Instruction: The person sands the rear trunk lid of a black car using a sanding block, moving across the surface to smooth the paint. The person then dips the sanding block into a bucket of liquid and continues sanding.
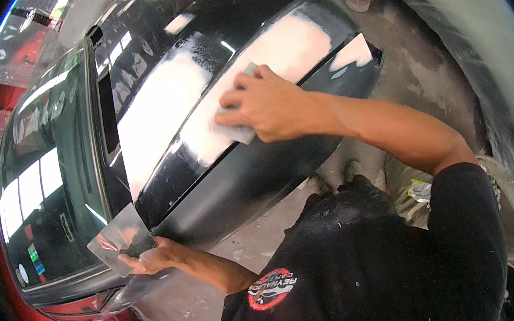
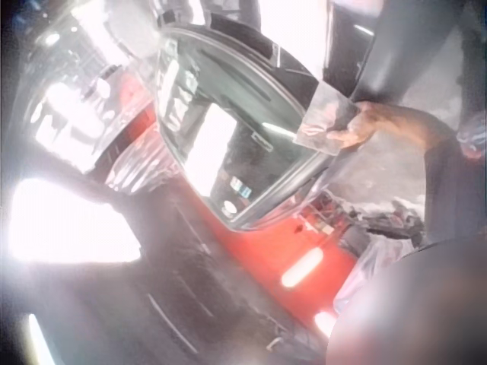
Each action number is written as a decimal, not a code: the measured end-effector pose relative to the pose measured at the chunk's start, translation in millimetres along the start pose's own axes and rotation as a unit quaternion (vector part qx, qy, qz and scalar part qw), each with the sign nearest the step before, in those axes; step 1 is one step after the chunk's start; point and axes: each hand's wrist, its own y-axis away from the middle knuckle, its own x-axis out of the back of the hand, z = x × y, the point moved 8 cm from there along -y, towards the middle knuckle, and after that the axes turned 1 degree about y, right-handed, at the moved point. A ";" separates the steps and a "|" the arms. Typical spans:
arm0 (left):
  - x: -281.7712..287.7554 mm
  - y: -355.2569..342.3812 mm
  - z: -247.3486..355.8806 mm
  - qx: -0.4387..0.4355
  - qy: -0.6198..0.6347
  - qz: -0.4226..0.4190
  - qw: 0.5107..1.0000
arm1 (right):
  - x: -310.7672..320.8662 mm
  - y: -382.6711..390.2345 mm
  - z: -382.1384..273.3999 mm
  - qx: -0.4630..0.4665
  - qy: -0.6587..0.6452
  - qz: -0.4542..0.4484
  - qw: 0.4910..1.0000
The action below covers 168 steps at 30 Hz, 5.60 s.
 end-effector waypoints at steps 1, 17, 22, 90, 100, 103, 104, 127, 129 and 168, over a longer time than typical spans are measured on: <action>-2.4 1.4 2.4 -0.002 0.002 -0.002 1.000 | -0.1 12.9 -4.0 0.011 -0.004 -0.006 1.000; -49.6 73.6 16.3 0.226 0.046 -0.244 0.942 | 103.8 103.9 58.4 -0.117 -0.152 0.193 0.962; -75.8 213.3 -15.1 0.493 0.021 -0.364 0.790 | 99.3 89.6 -66.4 0.118 -0.190 0.173 0.959; -10.8 36.4 2.9 -0.016 -0.001 -0.021 1.000 | 56.2 41.8 80.4 -0.047 0.064 -0.002 0.997; -11.5 41.1 4.0 -0.004 0.010 -0.010 1.000 | 5.0 -8.3 63.2 -0.057 0.031 -0.017 0.998; -12.1 41.9 2.8 -0.001 0.004 -0.005 1.000 | 16.5 -6.0 61.0 -0.063 -0.017 -0.021 0.998; -11.3 41.8 2.2 0.001 0.008 0.002 1.000 | 14.4 -1.2 55.9 -0.046 -0.012 -0.051 0.998; -17.1 47.3 10.2 -0.018 -0.030 0.002 0.999 | 4.5 22.8 130.6 -0.056 0.045 0.034 0.997; -15.6 46.0 15.4 -0.077 -0.142 -0.014 0.987 | 4.2 21.7 131.5 -0.058 0.033 0.025 0.997; -7.0 25.7 -3.2 -0.030 0.015 -0.038 0.999 | 17.2 97.3 70.4 0.027 -0.022 -0.027 0.999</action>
